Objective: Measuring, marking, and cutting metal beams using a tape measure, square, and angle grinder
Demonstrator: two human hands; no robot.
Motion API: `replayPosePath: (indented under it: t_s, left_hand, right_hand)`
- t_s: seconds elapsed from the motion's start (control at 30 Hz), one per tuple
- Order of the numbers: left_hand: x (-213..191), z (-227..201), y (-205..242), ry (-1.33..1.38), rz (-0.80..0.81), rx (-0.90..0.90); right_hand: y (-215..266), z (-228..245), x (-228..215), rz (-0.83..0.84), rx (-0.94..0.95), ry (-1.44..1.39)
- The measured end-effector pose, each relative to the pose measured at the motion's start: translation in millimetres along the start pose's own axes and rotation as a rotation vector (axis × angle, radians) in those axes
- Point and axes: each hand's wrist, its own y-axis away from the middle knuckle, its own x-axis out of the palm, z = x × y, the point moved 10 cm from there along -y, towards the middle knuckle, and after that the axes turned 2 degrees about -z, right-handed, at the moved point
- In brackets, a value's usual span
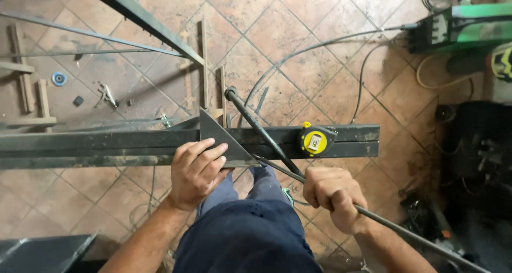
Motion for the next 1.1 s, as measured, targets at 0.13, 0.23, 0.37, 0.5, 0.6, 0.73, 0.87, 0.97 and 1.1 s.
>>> replayPosePath:
  t_s: [0.13, 0.23, 0.37, 0.5, 0.6, 0.73, 0.87, 0.97, 1.1]
  left_hand:
    - [0.1, 0.2, -0.3, -0.002, 0.013, 0.001]
    - [-0.6, 0.5, -0.7, 0.002, 0.000, -0.003]
    - [0.6, 1.8, -0.4, 0.002, -0.004, -0.008]
    - [0.6, 2.1, 0.4, -0.008, -0.006, -0.017]
    - [1.2, 2.4, 1.8, -0.019, -0.003, -0.027]
    - [3.0, 3.6, 3.8, -0.039, -0.002, -0.027]
    - [-2.1, -1.2, 1.4, 0.002, 0.005, -0.015]
    - [-1.0, 2.7, -5.9, 0.001, -0.008, -0.011]
    - [-0.3, 1.1, -3.3, -0.003, 0.006, -0.024]
  right_hand:
    - [-1.8, -7.0, 1.0, 0.036, 0.035, -0.008]
    - [-4.5, -6.3, -0.1, 0.047, 0.013, -0.021]
    - [-9.8, -5.3, -0.7, 0.075, 0.011, -0.029]
    - [-15.9, -2.3, 2.4, 0.171, 0.005, -0.007]
    - [-20.0, 8.2, 9.6, 0.260, -0.076, -0.016]
    - [-17.1, 16.2, 5.4, 0.319, -0.097, 0.020]
    - [-11.6, 24.1, -0.7, 0.392, -0.030, -0.004]
    - [-18.6, 23.8, -6.3, 0.318, -0.094, -0.013]
    - [-21.0, 17.2, 2.3, 0.295, -0.153, -0.071]
